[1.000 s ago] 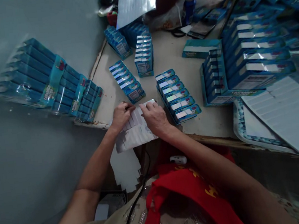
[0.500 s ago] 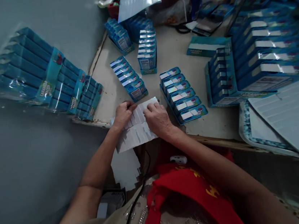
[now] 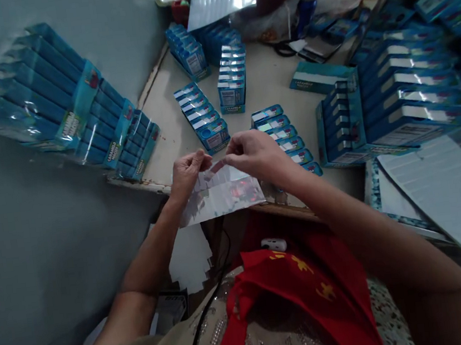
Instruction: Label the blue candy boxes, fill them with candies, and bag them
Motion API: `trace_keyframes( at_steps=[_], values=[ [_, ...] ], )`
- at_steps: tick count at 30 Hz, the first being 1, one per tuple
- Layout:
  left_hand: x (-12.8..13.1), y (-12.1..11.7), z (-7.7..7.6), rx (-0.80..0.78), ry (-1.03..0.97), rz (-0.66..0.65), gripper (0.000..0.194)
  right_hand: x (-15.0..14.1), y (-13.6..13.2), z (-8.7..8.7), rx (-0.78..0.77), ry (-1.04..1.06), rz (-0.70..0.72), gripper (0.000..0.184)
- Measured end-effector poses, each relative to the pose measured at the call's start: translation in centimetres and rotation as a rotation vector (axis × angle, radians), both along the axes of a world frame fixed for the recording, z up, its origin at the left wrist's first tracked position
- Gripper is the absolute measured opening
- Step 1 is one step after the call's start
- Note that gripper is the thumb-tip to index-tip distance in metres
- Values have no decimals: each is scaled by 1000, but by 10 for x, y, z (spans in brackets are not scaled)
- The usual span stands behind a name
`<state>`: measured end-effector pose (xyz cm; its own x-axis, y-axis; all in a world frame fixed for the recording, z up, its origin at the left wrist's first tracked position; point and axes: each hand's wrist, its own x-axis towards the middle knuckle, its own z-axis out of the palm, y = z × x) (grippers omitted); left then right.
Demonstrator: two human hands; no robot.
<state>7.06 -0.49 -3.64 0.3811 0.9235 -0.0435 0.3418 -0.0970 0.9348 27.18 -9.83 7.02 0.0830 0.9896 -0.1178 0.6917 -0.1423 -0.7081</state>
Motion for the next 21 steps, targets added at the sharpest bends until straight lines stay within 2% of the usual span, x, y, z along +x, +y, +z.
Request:
trace_keyframes(
  at_steps=[3,5,9,12,17,21],
  values=[
    [-8,-11,14,-344,-225,-18,82,3,22,0,-57,106,-34,19],
    [-11,-17,18,-410,-277,-10,83,4,31,-7,-72,149,-37,20],
    [-12,-19,17,-363,-276,23,71,5,43,-17,-123,162,-37,24],
    [-13,-12,17,-308,-283,33,60,5,54,-18,-129,131,-47,27],
    [-8,16,24,-160,-274,80,44,4,87,-17,-9,-88,-87,22],
    [-1,41,28,-141,-228,122,36,2,114,-23,11,-249,-104,16]
  ],
)
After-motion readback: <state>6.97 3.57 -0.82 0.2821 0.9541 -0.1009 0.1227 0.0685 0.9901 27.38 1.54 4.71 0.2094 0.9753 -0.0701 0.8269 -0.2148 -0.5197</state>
